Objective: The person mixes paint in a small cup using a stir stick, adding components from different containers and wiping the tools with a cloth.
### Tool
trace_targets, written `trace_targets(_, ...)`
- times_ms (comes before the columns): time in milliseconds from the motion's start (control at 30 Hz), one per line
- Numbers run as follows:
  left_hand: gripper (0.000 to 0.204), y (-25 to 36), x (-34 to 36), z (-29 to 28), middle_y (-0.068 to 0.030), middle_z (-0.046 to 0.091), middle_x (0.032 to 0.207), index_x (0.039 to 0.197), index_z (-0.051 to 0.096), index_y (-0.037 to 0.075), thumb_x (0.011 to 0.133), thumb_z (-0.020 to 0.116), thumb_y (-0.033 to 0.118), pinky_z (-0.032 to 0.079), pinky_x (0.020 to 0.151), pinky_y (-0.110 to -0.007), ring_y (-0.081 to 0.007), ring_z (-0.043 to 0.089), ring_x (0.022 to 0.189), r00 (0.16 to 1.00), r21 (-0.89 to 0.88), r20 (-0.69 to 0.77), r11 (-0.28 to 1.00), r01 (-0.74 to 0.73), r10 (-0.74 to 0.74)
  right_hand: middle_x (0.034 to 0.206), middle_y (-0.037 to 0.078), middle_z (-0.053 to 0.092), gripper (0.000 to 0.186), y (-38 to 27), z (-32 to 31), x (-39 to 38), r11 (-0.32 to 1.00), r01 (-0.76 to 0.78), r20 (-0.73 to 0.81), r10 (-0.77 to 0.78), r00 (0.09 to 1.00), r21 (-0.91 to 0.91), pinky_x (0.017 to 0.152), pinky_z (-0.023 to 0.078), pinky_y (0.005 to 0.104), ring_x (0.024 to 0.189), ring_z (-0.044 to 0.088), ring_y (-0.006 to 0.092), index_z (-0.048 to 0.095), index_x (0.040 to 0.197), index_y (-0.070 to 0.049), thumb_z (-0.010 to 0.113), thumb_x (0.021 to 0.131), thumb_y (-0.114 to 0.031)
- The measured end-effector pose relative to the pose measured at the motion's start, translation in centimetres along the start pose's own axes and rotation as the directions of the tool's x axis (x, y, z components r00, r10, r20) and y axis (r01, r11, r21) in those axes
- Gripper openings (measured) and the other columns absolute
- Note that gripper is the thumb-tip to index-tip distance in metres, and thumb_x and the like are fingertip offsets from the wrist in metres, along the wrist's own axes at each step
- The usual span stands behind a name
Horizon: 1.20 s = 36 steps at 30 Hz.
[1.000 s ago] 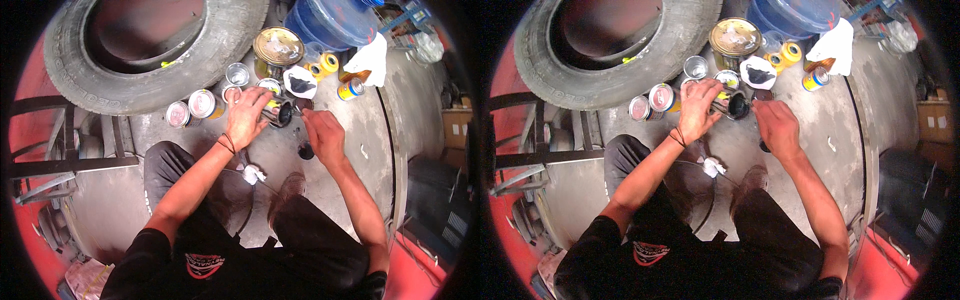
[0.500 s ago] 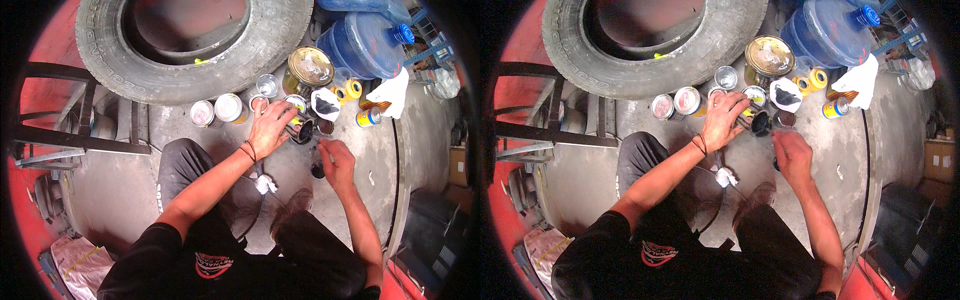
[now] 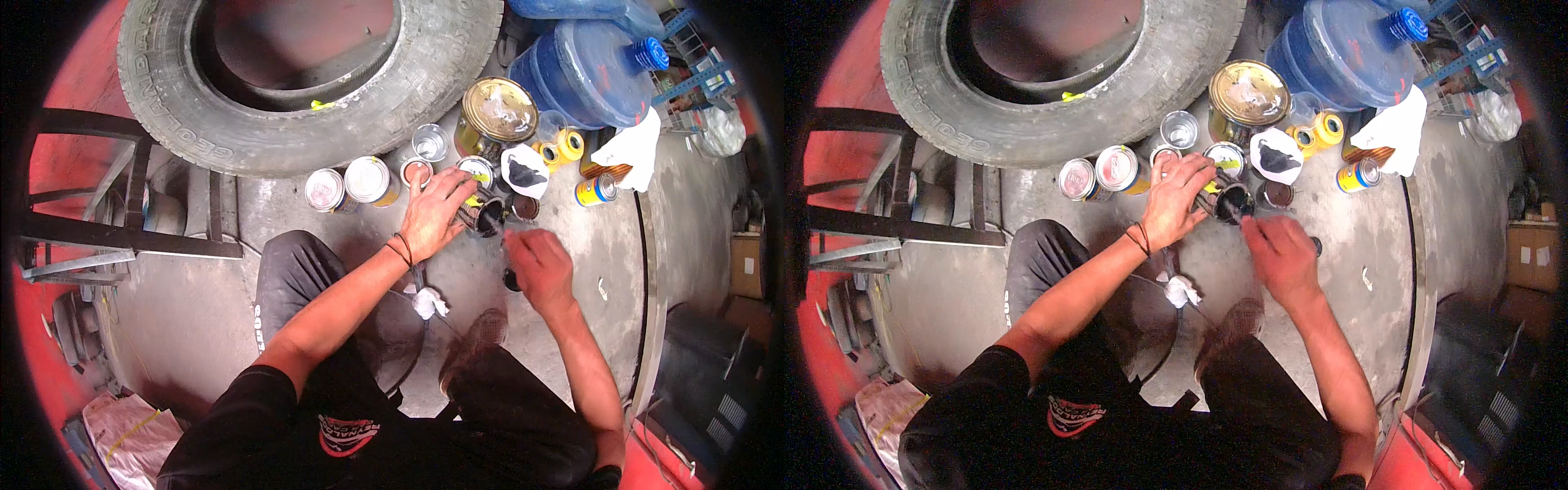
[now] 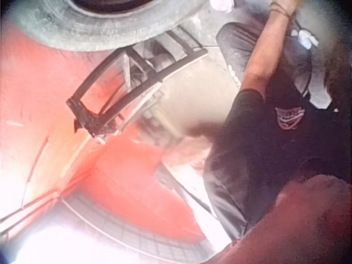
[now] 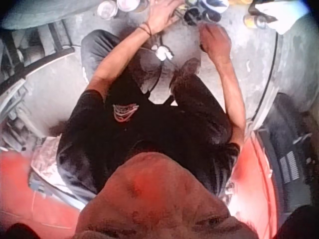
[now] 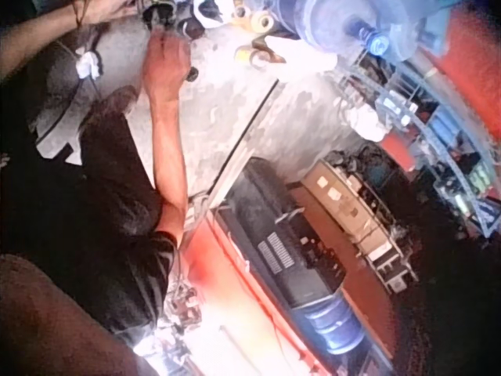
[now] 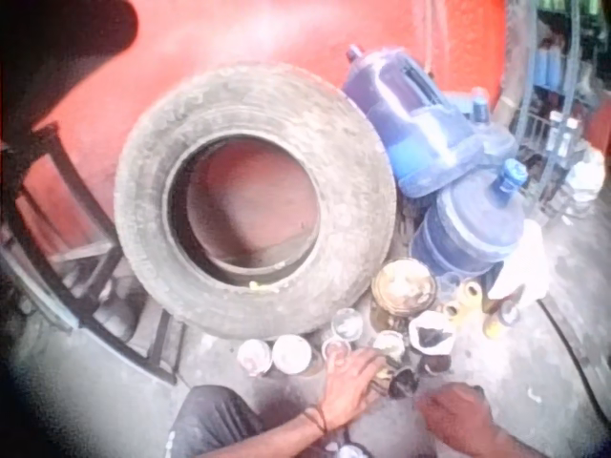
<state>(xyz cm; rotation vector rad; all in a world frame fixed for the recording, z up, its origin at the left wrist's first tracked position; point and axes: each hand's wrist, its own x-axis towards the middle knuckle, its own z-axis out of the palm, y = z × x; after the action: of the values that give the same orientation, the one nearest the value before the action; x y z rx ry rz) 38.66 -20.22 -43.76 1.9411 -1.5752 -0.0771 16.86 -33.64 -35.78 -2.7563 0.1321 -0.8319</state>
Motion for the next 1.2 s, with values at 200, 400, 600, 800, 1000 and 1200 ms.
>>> trace_targets(200, 0.080, 0.4, 0.1, -0.6, -0.0089, 0.057, 0.149, 0.144, 0.060, 0.015, 0.071, 0.091, 0.013, 0.025, 0.122, -0.062, -0.0312, 0.048, 0.149, 1.000, -0.002, 0.000, 1.000, -0.004, 0.004, 0.092, 0.009, 0.067, 0.024, 0.3, 0.8, -0.8, 0.984, -0.170, 0.010, 0.170, 0.985, 0.044, 0.070, 0.055, 0.0374, 0.082, 0.067, 0.0269, 0.077, 0.113, -0.004, 0.079, 0.089, -0.001)
trace_targets(400, 0.077, 0.5, 0.4, 0.0, -0.0102, 0.058, 0.148, 0.143, 0.062, 0.016, 0.071, 0.090, 0.012, 0.026, 0.119, -0.063, -0.0333, 0.050, 0.147, 0.999, 0.119, -0.033, 0.993, -0.019, 0.023, 0.089, 0.005, 0.071, 0.016, 0.0, 4.2, -4.2, 0.375, -0.747, 0.311, 0.739, 0.598, 0.548, 0.072, 0.057, 0.0353, 0.082, 0.067, 0.0155, 0.076, 0.113, 0.000, 0.077, 0.102, -0.012)
trace_targets(600, 0.077, 0.0, 0.4, 0.5, -0.0103, 0.059, 0.148, 0.142, 0.061, 0.014, 0.071, 0.091, 0.014, 0.024, 0.123, -0.064, -0.0322, 0.052, 0.146, 1.000, 0.166, 0.008, 0.986, 0.026, -0.028, 0.093, 0.002, 0.071, 0.019, 1.8, 5.0, -6.5, -0.378, -0.630, 0.638, 0.728, 0.251, 0.678, 0.082, 0.063, 0.0336, 0.083, 0.068, 0.0130, 0.077, 0.110, -0.002, 0.077, 0.104, -0.020)
trace_targets(800, 0.083, -1.4, 0.9, 1.0, -0.0079, 0.059, 0.147, 0.145, 0.058, 0.015, 0.069, 0.091, 0.012, 0.024, 0.122, -0.067, -0.0305, 0.052, 0.145, 0.996, 0.121, -0.043, 0.989, 0.080, -0.076, 0.095, 0.003, 0.071, 0.021, 3.3, 3.0, -8.3, -0.347, -0.629, 0.595, 0.770, 0.232, 0.695, 0.086, 0.063, 0.0333, 0.085, 0.069, 0.0131, 0.076, 0.112, -0.002, 0.077, 0.104, -0.022)
trace_targets(1000, 0.086, -1.7, 0.9, 0.7, -0.0105, 0.060, 0.152, 0.147, 0.057, 0.014, 0.070, 0.094, 0.014, 0.024, 0.124, -0.062, -0.0316, 0.053, 0.146, 0.987, 0.153, -0.070, 0.976, 0.157, -0.148, 0.089, 0.001, 0.072, 0.021, 4.2, 0.4, -9.0, -0.179, -0.699, 0.465, 0.851, 0.243, 0.692, 0.082, 0.059, 0.0301, 0.082, 0.065, 0.0100, 0.077, 0.110, -0.002, 0.077, 0.105, -0.022)
trace_targets(1200, 0.088, -1.9, 0.5, 0.3, -0.0104, 0.063, 0.149, 0.148, 0.055, 0.012, 0.070, 0.095, 0.017, 0.025, 0.125, -0.057, -0.0308, 0.057, 0.141, 0.975, 0.121, -0.109, 0.971, 0.207, -0.194, 0.086, 0.003, 0.074, 0.020, 4.7, 0.7, -7.5, 0.277, -0.857, 0.279, 0.863, 0.421, 0.435, 0.072, 0.052, 0.0288, 0.077, 0.063, 0.0105, 0.077, 0.110, -0.001, 0.073, 0.107, -0.020)
